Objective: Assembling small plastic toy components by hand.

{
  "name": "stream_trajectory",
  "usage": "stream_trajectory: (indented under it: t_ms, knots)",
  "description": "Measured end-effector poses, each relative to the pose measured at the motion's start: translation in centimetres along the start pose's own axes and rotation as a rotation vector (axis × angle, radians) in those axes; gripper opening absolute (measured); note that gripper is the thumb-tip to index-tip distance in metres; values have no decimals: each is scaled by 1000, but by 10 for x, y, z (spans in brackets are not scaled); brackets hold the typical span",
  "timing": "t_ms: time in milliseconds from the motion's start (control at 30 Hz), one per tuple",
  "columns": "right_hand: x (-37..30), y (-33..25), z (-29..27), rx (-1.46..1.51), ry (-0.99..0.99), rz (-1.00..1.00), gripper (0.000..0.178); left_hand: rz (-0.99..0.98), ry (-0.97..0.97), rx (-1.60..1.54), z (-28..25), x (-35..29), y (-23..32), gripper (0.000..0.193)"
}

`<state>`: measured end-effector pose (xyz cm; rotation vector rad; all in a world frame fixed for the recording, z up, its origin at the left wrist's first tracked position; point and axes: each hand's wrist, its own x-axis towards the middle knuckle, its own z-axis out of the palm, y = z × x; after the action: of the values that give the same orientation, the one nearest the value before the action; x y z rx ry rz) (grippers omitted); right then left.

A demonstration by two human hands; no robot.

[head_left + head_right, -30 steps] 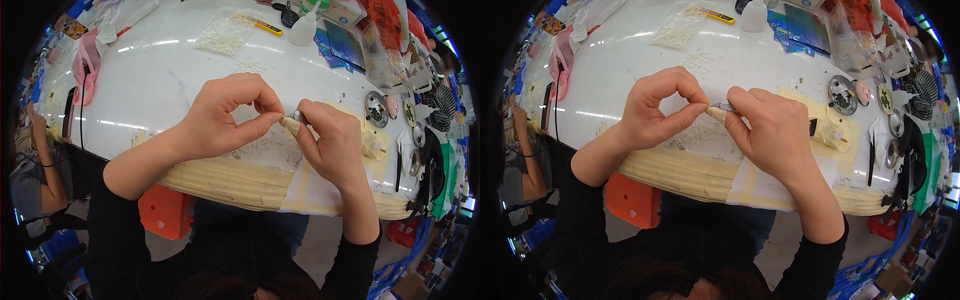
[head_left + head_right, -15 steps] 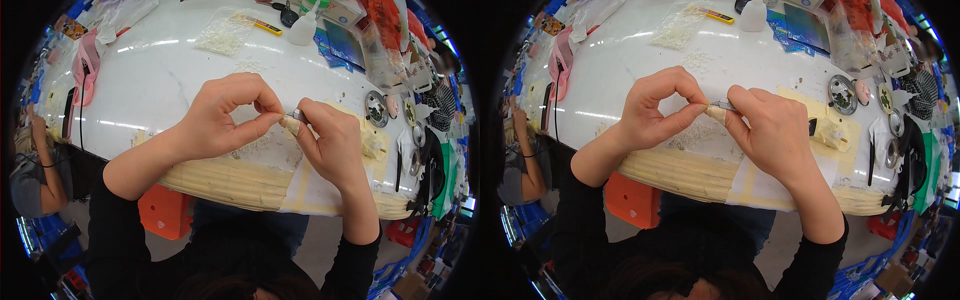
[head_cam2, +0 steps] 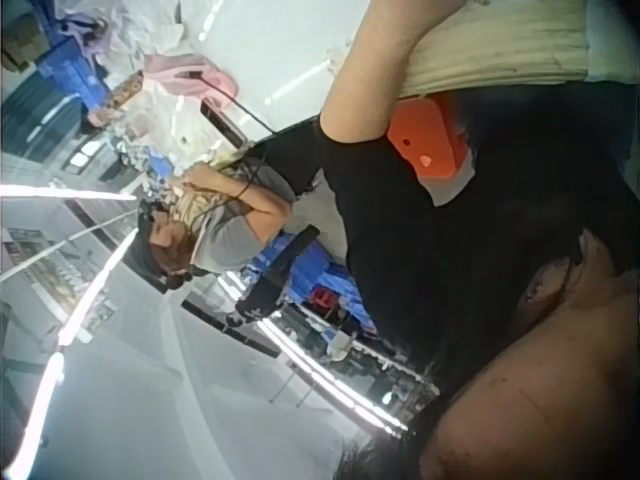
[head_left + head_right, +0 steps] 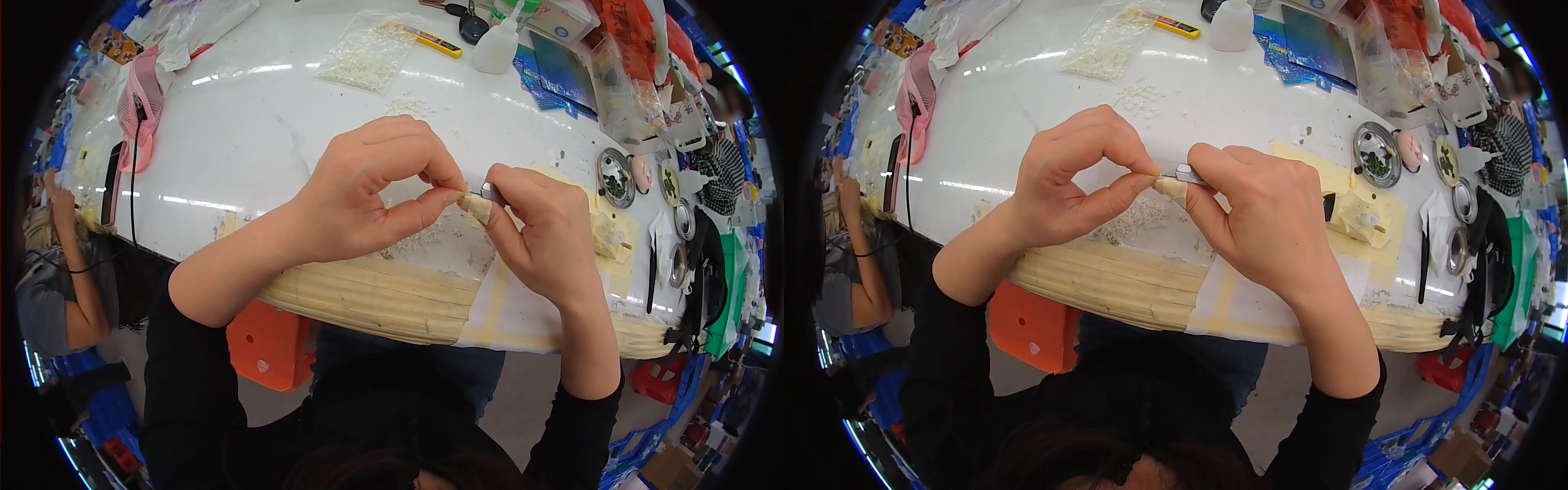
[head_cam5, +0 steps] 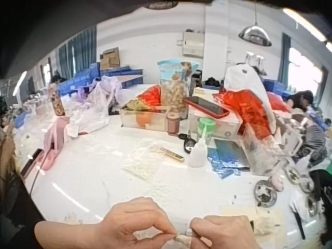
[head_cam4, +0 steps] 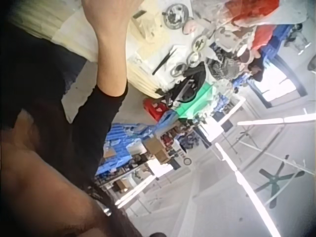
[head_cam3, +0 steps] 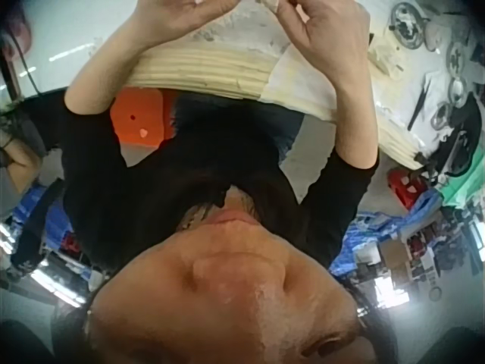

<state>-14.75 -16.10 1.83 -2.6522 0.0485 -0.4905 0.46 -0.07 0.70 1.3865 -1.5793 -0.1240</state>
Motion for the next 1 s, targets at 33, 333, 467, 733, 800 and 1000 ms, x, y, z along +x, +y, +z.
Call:
stream_trajectory:
  t_ms: [33, 333, 467, 733, 800, 1000]
  knots:
    - [0, 0, 0, 4, -1, 1, 11, 2, 0, 2, 0, 0, 0, 12]
    - [0, 1, -2, 4, -15, -16, 10, 4, -3, 7, 0, 0, 0, 12]
    - [-1, -1, -1, -12, -17, -26, 16, -52, -17, -62, 1, -1, 0, 8]
    - [2, 1, -3, 112, 57, 35, 23, -720, -21, -753, -2, -2, 3, 8]
    - [4, -4, -2, 205, 115, 20, 29, -748, -6, -807, -2, -3, 2, 10]
    - [1, 4, 0, 227, 119, -153, 39, -758, 40, -813, 0, -5, 1, 11]
